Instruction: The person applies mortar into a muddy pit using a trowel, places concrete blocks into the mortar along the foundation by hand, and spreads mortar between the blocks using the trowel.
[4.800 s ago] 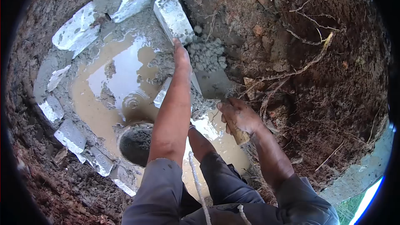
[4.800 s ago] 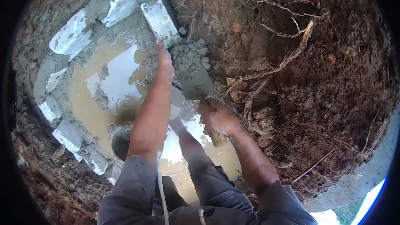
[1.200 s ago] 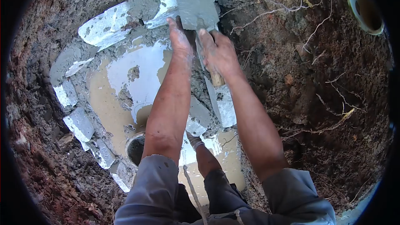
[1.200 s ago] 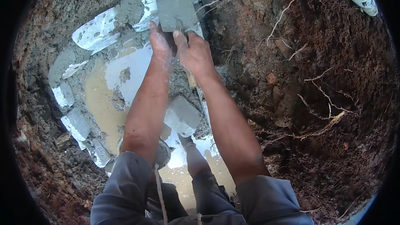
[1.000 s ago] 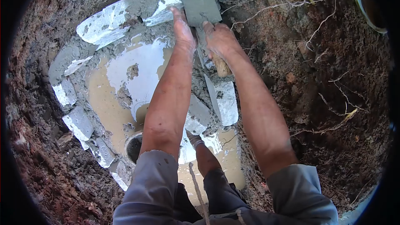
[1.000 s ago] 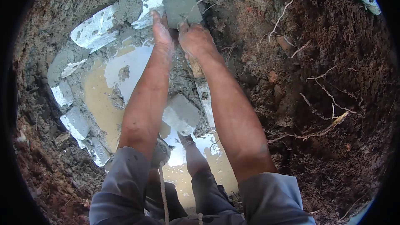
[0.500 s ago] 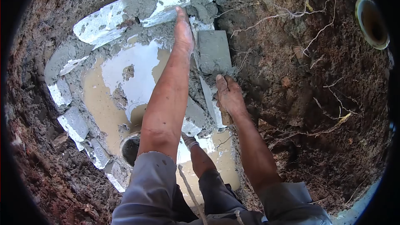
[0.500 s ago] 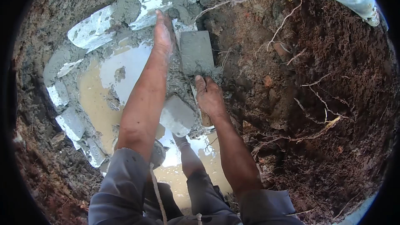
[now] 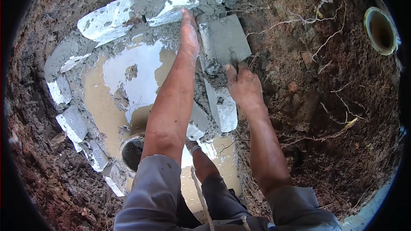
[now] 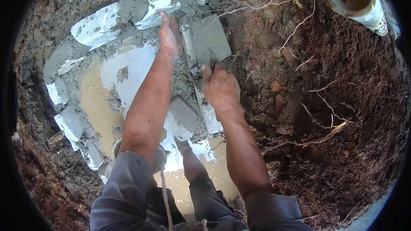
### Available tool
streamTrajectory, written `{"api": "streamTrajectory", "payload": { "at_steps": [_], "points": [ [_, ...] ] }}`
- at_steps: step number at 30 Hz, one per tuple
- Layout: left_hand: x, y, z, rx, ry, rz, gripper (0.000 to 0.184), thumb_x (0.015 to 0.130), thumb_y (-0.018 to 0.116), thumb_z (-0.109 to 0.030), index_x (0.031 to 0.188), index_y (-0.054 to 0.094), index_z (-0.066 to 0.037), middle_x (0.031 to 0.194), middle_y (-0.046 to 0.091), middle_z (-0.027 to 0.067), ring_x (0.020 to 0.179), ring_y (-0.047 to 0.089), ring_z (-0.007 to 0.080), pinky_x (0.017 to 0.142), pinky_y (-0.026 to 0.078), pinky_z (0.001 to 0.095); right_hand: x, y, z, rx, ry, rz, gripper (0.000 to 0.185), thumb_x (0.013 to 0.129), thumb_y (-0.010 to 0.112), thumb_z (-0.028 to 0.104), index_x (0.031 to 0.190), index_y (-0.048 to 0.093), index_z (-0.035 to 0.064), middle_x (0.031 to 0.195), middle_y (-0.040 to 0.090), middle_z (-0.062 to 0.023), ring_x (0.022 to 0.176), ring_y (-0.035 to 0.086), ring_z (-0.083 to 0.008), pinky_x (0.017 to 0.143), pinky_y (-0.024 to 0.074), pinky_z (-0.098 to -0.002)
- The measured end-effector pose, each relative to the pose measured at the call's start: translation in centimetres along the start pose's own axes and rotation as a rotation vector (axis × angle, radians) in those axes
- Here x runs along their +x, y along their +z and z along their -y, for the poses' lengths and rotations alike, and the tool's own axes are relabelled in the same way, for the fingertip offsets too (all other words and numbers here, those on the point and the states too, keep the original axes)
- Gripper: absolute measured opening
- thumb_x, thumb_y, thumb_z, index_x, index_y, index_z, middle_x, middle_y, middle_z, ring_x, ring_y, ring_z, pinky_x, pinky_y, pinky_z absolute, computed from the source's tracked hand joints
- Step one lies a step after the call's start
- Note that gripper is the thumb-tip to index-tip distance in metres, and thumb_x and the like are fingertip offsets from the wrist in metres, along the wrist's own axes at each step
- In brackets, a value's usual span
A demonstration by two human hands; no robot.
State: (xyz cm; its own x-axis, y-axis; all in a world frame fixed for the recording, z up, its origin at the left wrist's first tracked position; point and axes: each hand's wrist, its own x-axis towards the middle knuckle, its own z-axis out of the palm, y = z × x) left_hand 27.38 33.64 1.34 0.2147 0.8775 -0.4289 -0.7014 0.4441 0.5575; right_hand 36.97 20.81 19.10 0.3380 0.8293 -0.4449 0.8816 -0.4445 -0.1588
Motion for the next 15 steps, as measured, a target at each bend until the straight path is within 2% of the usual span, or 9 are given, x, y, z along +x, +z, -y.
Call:
{"api": "streamTrajectory", "payload": {
  "at_steps": [3, 4, 6, 8, 11, 12, 15],
  "points": [
    [-0.4, 0.4, -0.1, 0.027, 0.001, -0.007, 0.098, 0.09, 0.025, -0.073, 0.151, -0.001, -0.001, 0.159, -0.004, 0.0168, 0.147, 0.003, 0.0295, 0.117, 0.007, 0.0438, 1.7, -0.3, 1.5, 0.04, -0.028, -0.048, 0.04, 0.096, 0.047, 0.036, 0.094, 0.055, -0.0036, 0.081, 0.064, -0.0321, 0.083, 0.063, -0.0485, 0.077, 0.0513, -0.0524],
    [-0.8, 1.0, -0.6, 0.031, -0.001, -0.012, 0.097, 0.09, 0.025, -0.073, 0.151, -0.001, -0.002, 0.159, -0.004, 0.0161, 0.147, 0.003, 0.0291, 0.117, 0.007, 0.0433, 1.8, -0.6, 2.0, 0.073, -0.017, -0.047, 0.044, 0.097, 0.045, 0.037, 0.099, 0.056, -0.0055, 0.084, 0.064, -0.0329, 0.083, 0.063, -0.049, 0.077, 0.0506, -0.0534],
    [-2.4, 2.6, -1.7, 0.016, -0.034, -0.05, 0.095, 0.091, 0.026, -0.071, 0.151, 0.0, -0.001, 0.159, -0.003, 0.0151, 0.147, 0.003, 0.0283, 0.117, 0.008, 0.0424, 3.4, 0.6, 1.5, 0.273, 0.002, -0.025, 0.047, 0.098, 0.043, 0.037, 0.104, 0.056, -0.0069, 0.083, 0.064, -0.0314, 0.078, 0.065, -0.0461, 0.074, 0.0519, -0.0514],
    [-2.9, 4.3, -2.4, -0.032, -0.025, -0.064, 0.091, 0.094, 0.026, -0.067, 0.151, 0.0, -0.001, 0.159, 0.0, 0.0148, 0.147, 0.005, 0.0276, 0.117, 0.01, 0.0411, 4.9, -0.1, 2.6, 0.602, 0.128, 0.121, 0.053, 0.098, 0.038, 0.039, 0.114, 0.055, -0.0087, 0.084, 0.065, -0.0278, 0.065, 0.068, -0.0369, 0.067, 0.0545, -0.0444],
    [-2.0, 4.1, -1.5, 0.098, -0.058, -0.087, 0.099, 0.088, 0.031, -0.075, 0.152, 0.008, -0.002, 0.158, 0.009, 0.0158, 0.145, 0.012, 0.0282, 0.116, 0.013, 0.043, 8.2, 1.4, 1.5, 0.539, 0.195, 0.294, 0.054, 0.098, 0.037, 0.039, 0.115, 0.054, -0.0092, 0.084, 0.066, -0.0254, 0.058, 0.067, -0.03, 0.062, 0.0548, -0.0394],
    [-0.5, 2.8, 0.0, 0.149, -0.048, -0.085, 0.099, 0.089, 0.029, -0.075, 0.151, 0.006, -0.002, 0.159, 0.003, 0.0174, 0.146, 0.008, 0.0292, 0.117, 0.011, 0.0438, 7.3, 0.3, 1.3, 0.481, 0.216, 0.328, 0.055, 0.099, 0.036, 0.04, 0.118, 0.054, -0.0079, 0.087, 0.066, -0.0257, 0.057, 0.066, -0.0304, 0.063, 0.0548, -0.0398],
    [-0.6, 4.4, -1.1, 0.532, -0.067, -0.214, 0.098, 0.089, 0.027, -0.074, 0.151, 0.004, -0.002, 0.159, -0.001, 0.0176, 0.147, 0.004, 0.0309, 0.118, 0.007, 0.0434, 3.4, -0.5, -0.1, 0.418, 0.308, 0.34, 0.055, 0.099, 0.035, 0.04, 0.12, 0.054, -0.0065, 0.085, 0.066, -0.0244, 0.057, 0.066, -0.0293, 0.066, 0.0549, -0.0402]
  ]
}}
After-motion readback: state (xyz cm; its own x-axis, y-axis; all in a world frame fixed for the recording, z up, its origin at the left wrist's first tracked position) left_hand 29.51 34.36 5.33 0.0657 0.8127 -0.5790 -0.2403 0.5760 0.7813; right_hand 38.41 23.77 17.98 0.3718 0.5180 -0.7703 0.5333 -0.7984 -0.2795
